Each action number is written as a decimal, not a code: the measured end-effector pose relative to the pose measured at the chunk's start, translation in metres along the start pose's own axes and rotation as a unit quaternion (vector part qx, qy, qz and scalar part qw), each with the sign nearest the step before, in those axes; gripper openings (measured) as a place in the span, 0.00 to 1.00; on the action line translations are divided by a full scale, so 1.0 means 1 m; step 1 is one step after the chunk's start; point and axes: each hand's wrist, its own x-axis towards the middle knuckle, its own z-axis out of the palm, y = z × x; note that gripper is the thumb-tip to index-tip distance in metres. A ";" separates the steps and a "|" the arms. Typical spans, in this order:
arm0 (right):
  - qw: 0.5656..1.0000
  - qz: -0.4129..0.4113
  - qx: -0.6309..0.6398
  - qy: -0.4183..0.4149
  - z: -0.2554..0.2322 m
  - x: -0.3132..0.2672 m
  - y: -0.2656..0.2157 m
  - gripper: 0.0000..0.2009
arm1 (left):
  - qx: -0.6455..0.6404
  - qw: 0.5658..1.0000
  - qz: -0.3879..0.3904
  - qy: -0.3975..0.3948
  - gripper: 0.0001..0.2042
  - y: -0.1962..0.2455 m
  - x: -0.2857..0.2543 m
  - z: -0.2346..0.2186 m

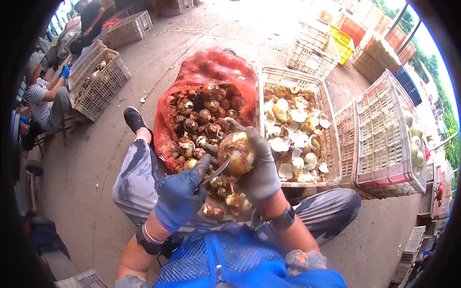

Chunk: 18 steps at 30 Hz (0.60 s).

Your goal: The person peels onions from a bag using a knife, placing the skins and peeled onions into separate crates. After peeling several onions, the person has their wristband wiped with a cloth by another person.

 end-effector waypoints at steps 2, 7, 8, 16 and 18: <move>0.999 0.035 -0.016 -0.006 0.002 0.001 -0.011 0.46 | 0.007 1.000 0.012 -0.012 0.29 -0.004 0.003 0.001; 0.996 -0.077 -0.011 -0.038 0.014 -0.007 -0.005 0.36 | 0.094 0.991 0.090 0.016 0.29 -0.040 0.007 0.019; 0.985 -0.058 0.135 -0.091 0.017 -0.007 -0.008 0.34 | 0.160 0.978 0.134 0.013 0.28 -0.047 0.011 0.018; 0.917 0.223 0.331 0.023 0.019 0.005 0.001 0.27 | -0.023 0.999 -0.025 -0.006 0.37 -0.030 0.004 0.038; 0.909 0.223 0.352 -0.006 0.020 0.009 -0.002 0.26 | -0.043 0.992 -0.114 -0.025 0.39 -0.009 0.000 0.056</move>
